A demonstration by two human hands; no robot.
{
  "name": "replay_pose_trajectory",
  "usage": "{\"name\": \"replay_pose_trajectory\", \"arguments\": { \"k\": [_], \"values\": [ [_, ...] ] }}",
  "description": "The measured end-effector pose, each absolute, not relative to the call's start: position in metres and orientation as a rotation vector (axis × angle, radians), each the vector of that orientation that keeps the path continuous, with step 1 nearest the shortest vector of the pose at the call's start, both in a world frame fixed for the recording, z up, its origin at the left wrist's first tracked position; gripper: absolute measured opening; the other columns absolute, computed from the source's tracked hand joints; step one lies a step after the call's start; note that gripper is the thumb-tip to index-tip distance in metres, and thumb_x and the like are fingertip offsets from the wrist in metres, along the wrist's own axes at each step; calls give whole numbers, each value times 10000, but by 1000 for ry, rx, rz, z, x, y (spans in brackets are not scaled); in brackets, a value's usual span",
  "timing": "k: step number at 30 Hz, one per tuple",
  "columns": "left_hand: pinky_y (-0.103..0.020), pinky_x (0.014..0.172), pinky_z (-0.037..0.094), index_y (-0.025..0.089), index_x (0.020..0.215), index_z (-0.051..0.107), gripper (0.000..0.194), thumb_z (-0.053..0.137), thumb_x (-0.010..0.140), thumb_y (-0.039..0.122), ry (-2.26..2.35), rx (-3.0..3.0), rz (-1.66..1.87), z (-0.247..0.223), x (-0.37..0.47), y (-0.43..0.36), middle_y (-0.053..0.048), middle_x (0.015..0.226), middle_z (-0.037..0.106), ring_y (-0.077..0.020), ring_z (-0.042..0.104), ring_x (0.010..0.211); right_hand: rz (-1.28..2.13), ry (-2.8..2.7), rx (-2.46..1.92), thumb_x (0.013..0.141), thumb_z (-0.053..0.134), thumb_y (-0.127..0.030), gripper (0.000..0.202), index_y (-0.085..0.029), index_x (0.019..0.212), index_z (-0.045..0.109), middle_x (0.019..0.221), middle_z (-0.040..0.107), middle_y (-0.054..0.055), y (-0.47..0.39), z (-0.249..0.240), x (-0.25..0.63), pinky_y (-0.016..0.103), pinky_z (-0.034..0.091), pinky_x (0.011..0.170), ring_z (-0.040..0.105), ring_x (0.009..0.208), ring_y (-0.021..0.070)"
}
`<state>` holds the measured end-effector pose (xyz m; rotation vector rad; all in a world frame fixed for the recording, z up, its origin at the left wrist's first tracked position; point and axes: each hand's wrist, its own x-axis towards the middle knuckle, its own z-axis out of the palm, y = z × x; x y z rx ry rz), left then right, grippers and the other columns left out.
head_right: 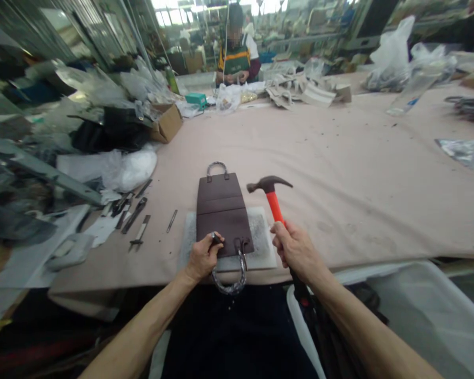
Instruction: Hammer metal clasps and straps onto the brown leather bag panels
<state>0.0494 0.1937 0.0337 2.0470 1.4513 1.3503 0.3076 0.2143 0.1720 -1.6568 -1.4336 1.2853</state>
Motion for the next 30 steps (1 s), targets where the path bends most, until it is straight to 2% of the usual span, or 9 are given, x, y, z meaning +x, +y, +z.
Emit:
{"name": "replay_pose_trajectory", "arguments": {
  "k": [2, 4, 7, 9, 13, 19, 25, 28, 30],
  "values": [
    [-290, 788, 625, 221, 1067, 610, 179, 566, 913, 140, 1444, 2048, 1358, 33, 49, 194, -37, 910, 754, -190, 754, 844, 890, -1780, -1506, 971, 415, -514, 324, -236, 830, 501, 587, 449, -22, 201, 186, 299, 277, 298, 476, 402, 479, 144],
    [-293, 776, 627, 220, 1057, 619, 176, 566, 909, 141, 1448, 2056, 1366, 33, 49, 195, -41, 899, 757, -196, 757, 832, 563, -2132, -1364, 973, 434, -464, 304, -239, 775, 481, 567, 481, 2, 193, 194, 295, 306, 258, 496, 404, 478, 155],
    [-287, 747, 627, 223, 1031, 637, 168, 570, 902, 138, 1461, 2072, 1363, 31, 49, 195, -46, 890, 761, -201, 758, 811, 358, -2469, -1262, 983, 427, -393, 276, -246, 750, 453, 516, 481, 0, 189, 208, 293, 335, 177, 484, 342, 413, 151],
    [-291, 762, 628, 224, 1041, 638, 174, 569, 904, 142, 1459, 2063, 1363, 31, 49, 195, -46, 903, 763, -199, 758, 824, 262, -2462, -1224, 1007, 415, -385, 283, -253, 759, 444, 506, 475, -12, 188, 220, 291, 335, 175, 473, 331, 393, 149],
    [-299, 809, 627, 225, 1062, 636, 181, 560, 911, 164, 1471, 2038, 1332, 29, 48, 195, -42, 928, 762, -192, 755, 861, 128, -2093, -1145, 1054, 363, -372, 256, -253, 875, 502, 571, 525, -5, 179, 229, 285, 315, 273, 479, 423, 429, 153],
    [-285, 691, 607, 204, 976, 664, 126, 595, 881, 158, 1522, 2103, 1338, 26, 49, 195, -66, 832, 755, -218, 748, 750, 369, -2565, -1365, 1011, 410, -412, 306, -233, 777, 493, 521, 485, -9, 182, 195, 296, 341, 138, 489, 315, 415, 143],
    [-298, 805, 619, 218, 1045, 636, 145, 573, 919, 182, 1454, 2009, 1322, 31, 48, 193, -41, 915, 757, -190, 749, 851, 882, -1976, -1915, 1016, 339, -458, 361, -223, 792, 498, 631, 537, -4, 226, 151, 327, 274, 358, 527, 505, 534, 150],
    [-306, 832, 622, 217, 1063, 637, 154, 570, 925, 208, 1460, 1972, 1292, 34, 47, 192, -45, 939, 761, -187, 750, 875, 916, -1807, -2172, 1013, 340, -398, 336, -205, 839, 554, 639, 558, 21, 245, 114, 349, 291, 406, 529, 536, 534, 173],
    [-319, 869, 622, 215, 1124, 638, 204, 574, 931, 231, 1460, 1957, 1287, 37, 47, 191, -52, 972, 763, -188, 749, 906, 827, -1803, -2215, 992, 406, -364, 278, -178, 902, 593, 747, 616, 85, 250, 93, 359, 335, 467, 638, 607, 691, 227]
  ]
}}
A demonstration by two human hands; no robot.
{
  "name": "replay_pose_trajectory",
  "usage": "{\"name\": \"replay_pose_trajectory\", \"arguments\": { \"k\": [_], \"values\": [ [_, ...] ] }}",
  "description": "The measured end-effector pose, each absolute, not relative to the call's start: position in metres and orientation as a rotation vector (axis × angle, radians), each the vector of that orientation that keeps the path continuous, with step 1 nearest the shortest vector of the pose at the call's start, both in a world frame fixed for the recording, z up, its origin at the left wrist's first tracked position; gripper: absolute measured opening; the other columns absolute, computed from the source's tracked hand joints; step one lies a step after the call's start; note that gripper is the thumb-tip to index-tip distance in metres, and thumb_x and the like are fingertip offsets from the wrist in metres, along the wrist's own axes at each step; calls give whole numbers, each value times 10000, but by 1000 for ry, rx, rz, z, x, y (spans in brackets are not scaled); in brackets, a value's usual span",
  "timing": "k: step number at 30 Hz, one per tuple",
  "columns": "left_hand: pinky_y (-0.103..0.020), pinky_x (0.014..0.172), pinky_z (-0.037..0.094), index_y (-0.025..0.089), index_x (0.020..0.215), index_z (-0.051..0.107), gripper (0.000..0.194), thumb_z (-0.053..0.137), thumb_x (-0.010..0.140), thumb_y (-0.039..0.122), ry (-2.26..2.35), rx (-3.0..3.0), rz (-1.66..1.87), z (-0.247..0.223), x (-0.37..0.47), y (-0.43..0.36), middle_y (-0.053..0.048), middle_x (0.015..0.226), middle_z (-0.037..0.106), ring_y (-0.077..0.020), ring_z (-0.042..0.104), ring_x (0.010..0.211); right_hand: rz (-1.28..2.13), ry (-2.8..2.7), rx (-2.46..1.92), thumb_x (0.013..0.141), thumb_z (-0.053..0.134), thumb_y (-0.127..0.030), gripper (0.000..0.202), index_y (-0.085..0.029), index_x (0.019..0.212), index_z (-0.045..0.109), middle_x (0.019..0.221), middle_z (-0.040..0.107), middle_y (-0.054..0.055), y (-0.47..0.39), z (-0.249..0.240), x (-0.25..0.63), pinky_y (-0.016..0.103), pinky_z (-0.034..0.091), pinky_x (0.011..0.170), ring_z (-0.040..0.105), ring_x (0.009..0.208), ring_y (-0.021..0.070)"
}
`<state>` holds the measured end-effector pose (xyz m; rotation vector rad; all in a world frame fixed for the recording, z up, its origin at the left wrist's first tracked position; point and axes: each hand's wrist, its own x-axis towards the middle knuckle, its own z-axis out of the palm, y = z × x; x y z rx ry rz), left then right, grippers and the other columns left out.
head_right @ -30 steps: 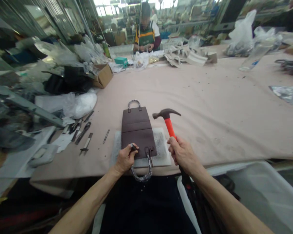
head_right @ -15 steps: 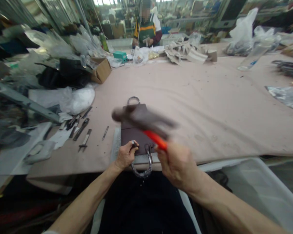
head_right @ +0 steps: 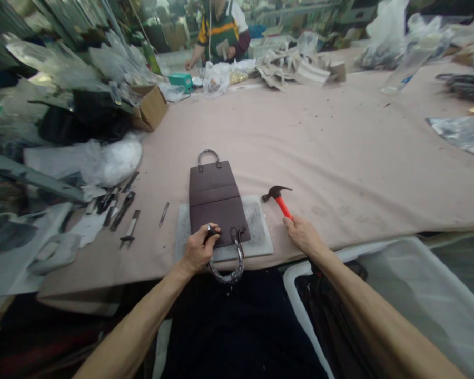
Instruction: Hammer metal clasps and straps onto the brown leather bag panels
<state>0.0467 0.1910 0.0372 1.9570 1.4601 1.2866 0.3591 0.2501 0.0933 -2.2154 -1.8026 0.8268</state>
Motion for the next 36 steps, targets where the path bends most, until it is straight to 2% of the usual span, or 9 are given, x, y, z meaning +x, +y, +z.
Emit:
{"name": "replay_pose_trajectory", "arguments": {
  "k": [3, 6, 9, 12, 17, 23, 27, 30, 36],
  "values": [
    [-325, 911, 610, 212, 1152, 653, 226, 589, 943, 267, 1446, 1941, 1288, 44, 45, 189, -63, 1021, 758, -191, 739, 965, 477, -1966, -1977, 938, 533, -344, 327, -126, 1172, 600, 1145, 629, 209, 247, 78, 353, 468, 478, 916, 588, 1090, 347],
    [-313, 893, 601, 205, 1068, 681, 164, 610, 941, 279, 1467, 1931, 1268, 51, 44, 188, -60, 1013, 752, -188, 729, 956, 283, -2167, -1435, 950, 572, -350, 448, -145, 1346, 533, 1362, 542, 205, 239, 75, 320, 535, 427, 1054, 504, 1260, 362],
    [-291, 847, 596, 198, 1001, 691, 118, 617, 931, 260, 1504, 1942, 1245, 54, 44, 188, -43, 952, 750, -175, 725, 888, 392, -2316, -1132, 943, 630, -334, 374, -179, 1281, 590, 1329, 570, 155, 232, 72, 280, 506, 447, 1029, 529, 1197, 322],
    [-280, 824, 597, 197, 964, 698, 98, 615, 926, 234, 1547, 1911, 1241, 52, 44, 188, -33, 920, 755, -169, 727, 858, 426, -2351, -1107, 894, 684, -286, 313, -185, 1188, 641, 1263, 596, 142, 229, 64, 257, 516, 440, 1001, 523, 1147, 322],
    [-301, 842, 619, 182, 984, 699, 97, 620, 940, 213, 1665, 1730, 1316, 47, 45, 186, -40, 926, 772, -178, 748, 855, 473, -2324, -1112, 871, 702, -271, 348, -176, 1202, 651, 1291, 575, 149, 230, 55, 256, 526, 418, 1026, 492, 1183, 332],
    [-310, 883, 631, 186, 1008, 687, 112, 621, 928, 143, 1452, 2015, 1347, 51, 43, 180, -55, 996, 783, -182, 757, 936, 498, -2332, -1147, 871, 696, -274, 356, -168, 1208, 657, 1290, 574, 144, 230, 57, 256, 526, 413, 1040, 488, 1194, 335],
    [-330, 871, 636, 172, 1047, 675, 114, 595, 971, 205, 1681, 1651, 1379, 52, 43, 184, -46, 952, 780, -180, 761, 888, 506, -2356, -1168, 882, 686, -284, 354, -167, 1215, 659, 1295, 571, 140, 231, 60, 255, 518, 417, 1041, 491, 1188, 334],
    [-337, 889, 628, 169, 995, 701, 118, 624, 956, 248, 1633, 1764, 1279, 53, 44, 188, -51, 949, 782, -190, 758, 905, 507, -2355, -1173, 887, 676, -280, 339, -167, 1206, 662, 1295, 573, 140, 231, 61, 256, 519, 414, 1045, 490, 1191, 334],
    [-315, 876, 626, 169, 985, 711, 112, 619, 955, 226, 1628, 1840, 1254, 52, 48, 191, -43, 942, 783, -180, 756, 895, 509, -2356, -1166, 887, 664, -270, 332, -165, 1202, 658, 1291, 574, 144, 231, 62, 256, 525, 405, 1050, 483, 1203, 338]
  ]
}}
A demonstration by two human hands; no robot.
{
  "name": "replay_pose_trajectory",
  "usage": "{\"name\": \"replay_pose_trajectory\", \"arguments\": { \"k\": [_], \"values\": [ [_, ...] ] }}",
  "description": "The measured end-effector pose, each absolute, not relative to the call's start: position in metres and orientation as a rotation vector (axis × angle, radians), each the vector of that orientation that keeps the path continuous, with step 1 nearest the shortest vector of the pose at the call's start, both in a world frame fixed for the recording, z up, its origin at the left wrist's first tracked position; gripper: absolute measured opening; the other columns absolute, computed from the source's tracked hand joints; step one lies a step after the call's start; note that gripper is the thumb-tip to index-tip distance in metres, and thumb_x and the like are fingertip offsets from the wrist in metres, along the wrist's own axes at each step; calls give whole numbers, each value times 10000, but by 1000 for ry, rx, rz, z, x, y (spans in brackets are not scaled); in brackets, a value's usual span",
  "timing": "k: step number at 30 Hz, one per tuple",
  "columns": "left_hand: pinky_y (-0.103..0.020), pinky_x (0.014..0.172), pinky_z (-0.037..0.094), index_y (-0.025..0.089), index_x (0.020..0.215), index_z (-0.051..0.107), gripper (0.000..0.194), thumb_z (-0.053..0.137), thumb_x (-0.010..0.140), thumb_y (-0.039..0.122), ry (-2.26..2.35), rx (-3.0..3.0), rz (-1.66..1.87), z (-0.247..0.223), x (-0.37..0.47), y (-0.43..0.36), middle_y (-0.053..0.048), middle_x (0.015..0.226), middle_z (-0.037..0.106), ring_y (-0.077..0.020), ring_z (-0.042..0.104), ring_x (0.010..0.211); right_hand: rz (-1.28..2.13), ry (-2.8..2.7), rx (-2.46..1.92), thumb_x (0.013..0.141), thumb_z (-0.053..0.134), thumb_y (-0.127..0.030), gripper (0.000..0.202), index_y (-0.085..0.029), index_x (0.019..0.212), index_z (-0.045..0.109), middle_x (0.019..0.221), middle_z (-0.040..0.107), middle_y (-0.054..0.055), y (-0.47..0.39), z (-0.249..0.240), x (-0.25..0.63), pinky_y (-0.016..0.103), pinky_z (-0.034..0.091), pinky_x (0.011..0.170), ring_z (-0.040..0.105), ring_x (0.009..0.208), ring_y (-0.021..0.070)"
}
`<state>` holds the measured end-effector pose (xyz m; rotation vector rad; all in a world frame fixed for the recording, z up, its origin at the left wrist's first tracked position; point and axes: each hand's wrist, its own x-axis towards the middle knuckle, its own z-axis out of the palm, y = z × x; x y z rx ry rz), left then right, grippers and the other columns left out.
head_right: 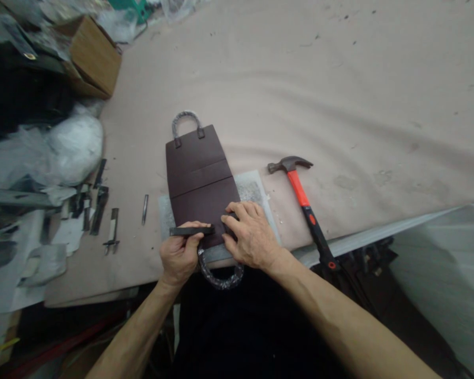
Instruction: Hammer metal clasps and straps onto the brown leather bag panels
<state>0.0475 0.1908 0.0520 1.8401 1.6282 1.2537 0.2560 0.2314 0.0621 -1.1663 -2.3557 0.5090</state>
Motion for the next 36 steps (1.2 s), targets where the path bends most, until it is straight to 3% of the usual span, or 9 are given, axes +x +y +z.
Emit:
{"name": "replay_pose_trajectory", "arguments": {
  "k": [17, 30, 36],
  "values": [
    [-284, 868, 624, 171, 1005, 683, 102, 600, 953, 145, 1478, 2077, 1257, 56, 52, 191, -47, 960, 775, -161, 751, 914, 495, -2347, -1173, 912, 641, -285, 313, -174, 1204, 655, 1282, 576, 146, 231, 60, 256, 505, 403, 1025, 480, 1186, 329],
    [-302, 878, 617, 183, 1009, 706, 109, 623, 951, 222, 1678, 1882, 1256, 44, 51, 187, -37, 956, 782, -176, 754, 908, 472, -2355, -1175, 900, 659, -294, 315, -163, 1187, 663, 1281, 574, 146, 230, 60, 257, 499, 390, 1035, 480, 1187, 328],
    [-289, 858, 623, 173, 1006, 696, 105, 608, 949, 179, 1621, 1987, 1265, 51, 55, 189, -40, 949, 781, -173, 754, 912, 492, -2339, -1165, 907, 651, -290, 313, -163, 1193, 664, 1287, 578, 151, 230, 61, 257, 506, 393, 1030, 478, 1193, 331]
  ]
}}
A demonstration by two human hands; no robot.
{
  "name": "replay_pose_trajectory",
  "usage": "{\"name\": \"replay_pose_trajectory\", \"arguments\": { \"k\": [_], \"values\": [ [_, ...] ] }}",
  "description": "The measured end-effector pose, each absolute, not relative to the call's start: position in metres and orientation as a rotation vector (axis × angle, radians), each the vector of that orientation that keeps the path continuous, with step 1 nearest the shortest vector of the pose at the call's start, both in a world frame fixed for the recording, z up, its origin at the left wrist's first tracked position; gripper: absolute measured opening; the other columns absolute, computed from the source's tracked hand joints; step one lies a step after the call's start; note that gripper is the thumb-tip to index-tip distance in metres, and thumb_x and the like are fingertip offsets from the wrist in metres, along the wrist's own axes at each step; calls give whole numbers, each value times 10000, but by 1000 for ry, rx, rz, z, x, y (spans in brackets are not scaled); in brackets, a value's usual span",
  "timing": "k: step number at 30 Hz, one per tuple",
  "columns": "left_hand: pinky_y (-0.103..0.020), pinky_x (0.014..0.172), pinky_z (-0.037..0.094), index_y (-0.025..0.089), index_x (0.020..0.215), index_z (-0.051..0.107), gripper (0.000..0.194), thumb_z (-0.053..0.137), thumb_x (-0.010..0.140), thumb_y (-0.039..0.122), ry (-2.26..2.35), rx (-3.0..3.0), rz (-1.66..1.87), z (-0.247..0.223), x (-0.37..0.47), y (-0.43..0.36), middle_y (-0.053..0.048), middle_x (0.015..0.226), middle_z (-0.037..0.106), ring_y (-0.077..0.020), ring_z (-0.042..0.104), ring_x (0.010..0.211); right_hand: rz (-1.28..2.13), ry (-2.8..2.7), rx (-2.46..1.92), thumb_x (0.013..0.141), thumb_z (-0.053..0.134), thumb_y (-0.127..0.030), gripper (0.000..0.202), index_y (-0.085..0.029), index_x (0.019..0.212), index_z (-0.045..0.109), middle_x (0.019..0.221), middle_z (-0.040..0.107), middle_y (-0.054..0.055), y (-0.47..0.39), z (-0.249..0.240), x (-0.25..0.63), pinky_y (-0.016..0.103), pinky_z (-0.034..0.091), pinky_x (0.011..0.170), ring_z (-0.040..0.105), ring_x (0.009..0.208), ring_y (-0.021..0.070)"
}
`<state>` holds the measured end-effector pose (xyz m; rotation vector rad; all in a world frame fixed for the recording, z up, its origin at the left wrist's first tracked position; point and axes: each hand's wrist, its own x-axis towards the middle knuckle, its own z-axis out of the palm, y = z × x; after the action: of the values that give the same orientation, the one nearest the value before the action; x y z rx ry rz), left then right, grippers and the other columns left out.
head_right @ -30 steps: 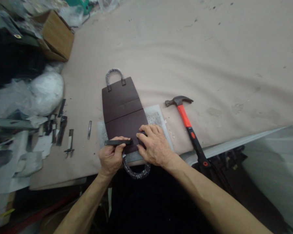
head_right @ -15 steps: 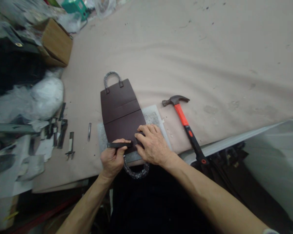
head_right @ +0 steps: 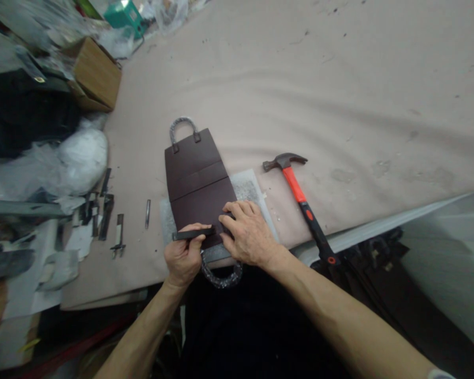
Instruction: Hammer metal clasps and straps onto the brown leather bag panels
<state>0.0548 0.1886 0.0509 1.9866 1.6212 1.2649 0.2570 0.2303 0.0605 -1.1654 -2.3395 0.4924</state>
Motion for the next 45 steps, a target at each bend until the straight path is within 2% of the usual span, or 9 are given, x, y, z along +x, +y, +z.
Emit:
{"name": "replay_pose_trajectory", "arguments": {
  "k": [14, 21, 27, 30, 33, 35, 39, 42, 45],
  "values": [
    [-298, 850, 611, 171, 979, 689, 135, 556, 955, 178, 1655, 2091, 1184, 55, 61, 194, -49, 924, 763, -184, 741, 890, 521, -2329, -1166, 899, 642, -275, 302, -174, 1184, 660, 1292, 574, 145, 230, 59, 258, 521, 395, 1047, 476, 1205, 334],
    [-282, 830, 605, 171, 998, 676, 129, 554, 957, 183, 1616, 2173, 1201, 50, 61, 195, -61, 932, 760, -183, 743, 884, 561, -2025, -1050, 921, 618, -254, 250, -167, 1154, 638, 1186, 634, 133, 229, 57, 269, 471, 478, 978, 567, 1122, 289],
    [-268, 796, 599, 186, 993, 658, 103, 571, 938, 185, 1613, 2145, 1240, 50, 64, 196, -52, 898, 757, -178, 741, 823, 259, -1891, -1587, 908, 583, -269, 248, -172, 1130, 641, 1185, 622, 168, 226, 59, 341, 506, 462, 1018, 573, 1142, 335],
    [-274, 777, 595, 194, 976, 655, 95, 571, 932, 202, 1631, 2097, 1256, 49, 66, 197, -47, 873, 752, -181, 737, 800, 231, -1991, -1997, 875, 605, -325, 314, -136, 1124, 633, 1139, 604, 203, 224, 58, 372, 484, 470, 936, 565, 1076, 364],
    [-277, 758, 588, 200, 965, 645, 82, 574, 925, 212, 1666, 2021, 1274, 48, 68, 198, -37, 844, 744, -183, 732, 773, 438, -1968, -2215, 895, 589, -340, 266, -147, 1074, 621, 1032, 604, 173, 230, 59, 380, 419, 462, 816, 589, 944, 324],
    [-277, 756, 584, 203, 963, 637, 81, 569, 920, 207, 1638, 2007, 1274, 47, 67, 198, -32, 835, 739, -180, 727, 763, 745, -1711, -2232, 845, 628, -246, 181, -173, 1009, 605, 921, 597, 115, 239, 63, 377, 374, 441, 755, 587, 852, 276],
    [-280, 766, 578, 206, 966, 631, 87, 558, 920, 201, 1559, 2012, 1272, 44, 64, 199, -31, 851, 735, -180, 723, 781, 1331, -1176, -2044, 724, 635, -97, 185, -195, 851, 540, 655, 505, 1, 257, 78, 368, 299, 426, 605, 523, 627, 186],
    [-287, 768, 577, 207, 975, 629, 94, 555, 917, 202, 1540, 1989, 1269, 42, 61, 201, -29, 849, 736, -182, 720, 777, 1593, -1083, -1888, 805, 540, -132, 60, -187, 805, 517, 597, 481, -17, 262, 88, 360, 268, 439, 517, 468, 508, 140],
    [-293, 770, 577, 210, 982, 628, 104, 555, 909, 200, 1531, 1969, 1237, 42, 60, 203, -28, 841, 734, -182, 716, 765, 1718, -1012, -1766, 917, 432, -193, 156, -194, 768, 479, 568, 429, -40, 264, 92, 350, 237, 436, 474, 410, 455, 108]
  ]
}}
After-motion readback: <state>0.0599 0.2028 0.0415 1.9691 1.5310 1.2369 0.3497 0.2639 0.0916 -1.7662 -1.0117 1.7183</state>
